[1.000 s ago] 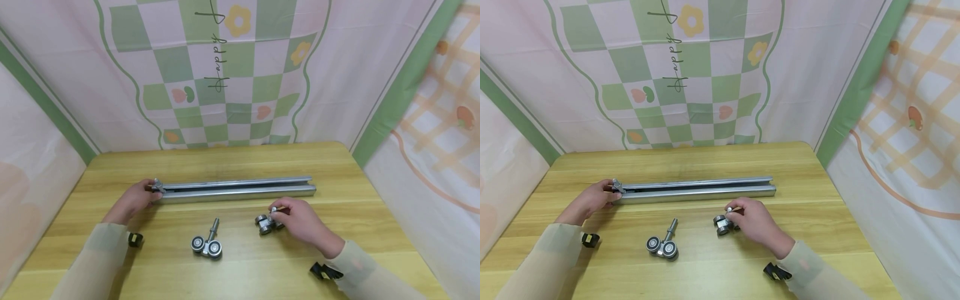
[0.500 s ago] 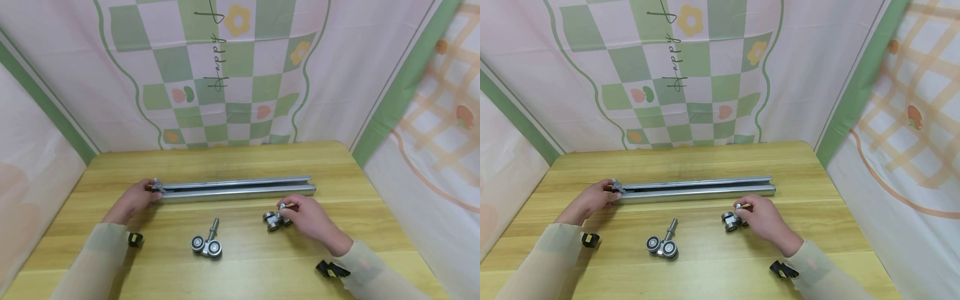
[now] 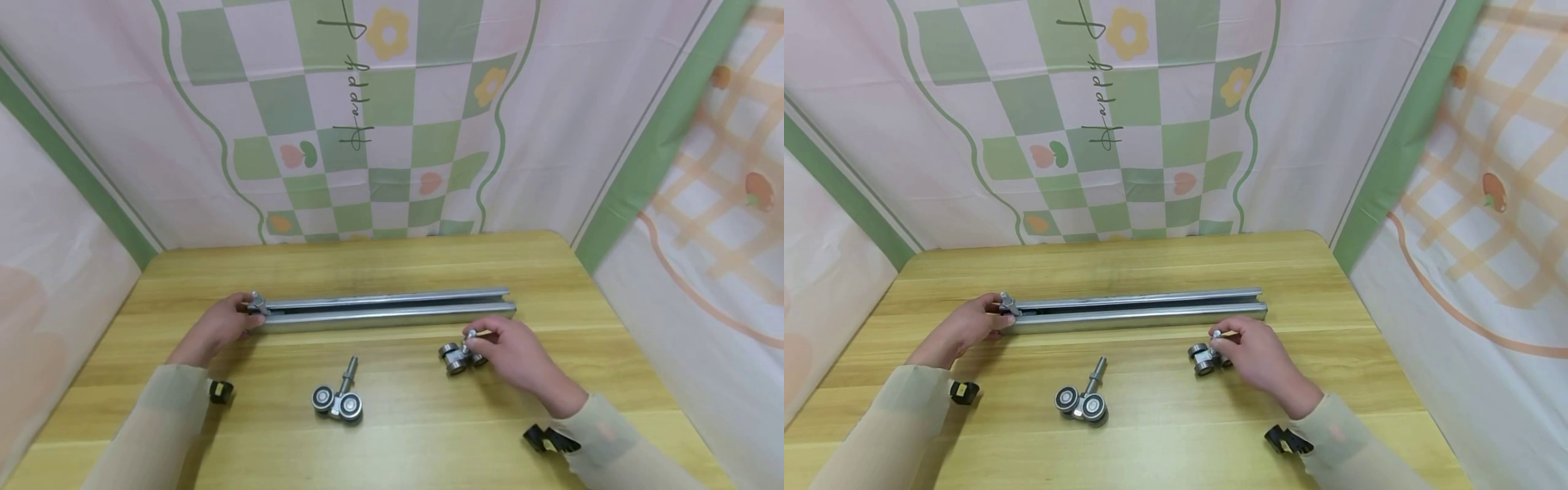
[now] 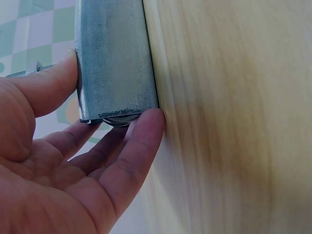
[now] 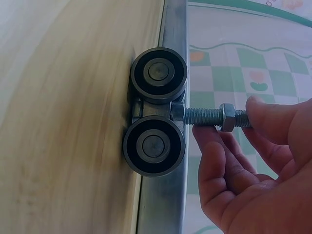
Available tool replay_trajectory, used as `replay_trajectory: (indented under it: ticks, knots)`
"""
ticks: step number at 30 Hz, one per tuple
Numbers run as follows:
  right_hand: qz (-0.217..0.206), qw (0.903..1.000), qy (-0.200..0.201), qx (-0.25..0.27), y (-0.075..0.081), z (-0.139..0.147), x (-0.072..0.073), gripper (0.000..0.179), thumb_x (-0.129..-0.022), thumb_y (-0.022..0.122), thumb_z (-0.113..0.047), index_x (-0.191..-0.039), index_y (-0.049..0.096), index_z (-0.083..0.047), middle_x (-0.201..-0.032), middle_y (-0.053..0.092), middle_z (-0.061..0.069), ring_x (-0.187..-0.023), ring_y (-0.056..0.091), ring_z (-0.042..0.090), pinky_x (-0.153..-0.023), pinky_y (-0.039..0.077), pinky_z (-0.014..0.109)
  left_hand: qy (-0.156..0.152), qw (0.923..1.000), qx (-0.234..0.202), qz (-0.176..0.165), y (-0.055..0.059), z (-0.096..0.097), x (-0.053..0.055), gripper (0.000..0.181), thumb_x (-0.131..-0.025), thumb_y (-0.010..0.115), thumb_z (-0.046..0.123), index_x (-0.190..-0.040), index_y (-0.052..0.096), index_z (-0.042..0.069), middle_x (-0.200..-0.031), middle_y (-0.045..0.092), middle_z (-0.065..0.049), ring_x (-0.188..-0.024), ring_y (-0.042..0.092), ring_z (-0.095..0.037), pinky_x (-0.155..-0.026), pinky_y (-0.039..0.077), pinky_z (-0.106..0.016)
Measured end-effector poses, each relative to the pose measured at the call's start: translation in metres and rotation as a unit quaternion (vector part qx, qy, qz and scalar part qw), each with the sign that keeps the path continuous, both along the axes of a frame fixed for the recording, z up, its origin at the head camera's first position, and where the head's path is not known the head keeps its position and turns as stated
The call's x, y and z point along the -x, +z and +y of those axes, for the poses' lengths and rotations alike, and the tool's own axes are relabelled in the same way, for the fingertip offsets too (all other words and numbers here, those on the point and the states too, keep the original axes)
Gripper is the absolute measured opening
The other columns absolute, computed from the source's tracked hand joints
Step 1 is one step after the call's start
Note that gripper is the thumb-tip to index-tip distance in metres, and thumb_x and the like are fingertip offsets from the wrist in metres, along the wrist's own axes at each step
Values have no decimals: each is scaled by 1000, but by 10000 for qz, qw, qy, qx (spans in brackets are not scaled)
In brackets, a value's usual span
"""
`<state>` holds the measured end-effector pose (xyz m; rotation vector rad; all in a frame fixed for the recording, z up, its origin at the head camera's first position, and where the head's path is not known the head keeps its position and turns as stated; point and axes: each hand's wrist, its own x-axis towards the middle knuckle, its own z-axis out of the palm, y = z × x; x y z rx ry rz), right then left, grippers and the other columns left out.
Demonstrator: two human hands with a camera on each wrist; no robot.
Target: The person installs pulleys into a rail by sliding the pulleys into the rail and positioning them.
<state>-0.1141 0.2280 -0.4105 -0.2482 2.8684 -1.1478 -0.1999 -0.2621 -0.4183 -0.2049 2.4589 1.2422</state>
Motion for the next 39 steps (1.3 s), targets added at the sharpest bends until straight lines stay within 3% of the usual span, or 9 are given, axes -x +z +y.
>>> replay_trajectory:
  ticks: [39]
  knots:
    - [55,9995,-323,-7,1,31,4,24,-96,68,-24,-115,72,-9,-112,70,11,-95,67,25,-74,54,39,-62,10000,53,37,-1,0,0,69,-98,65,20,-152,29,-3,-140,42,-29,-110,55,-32,-88,53,-41]
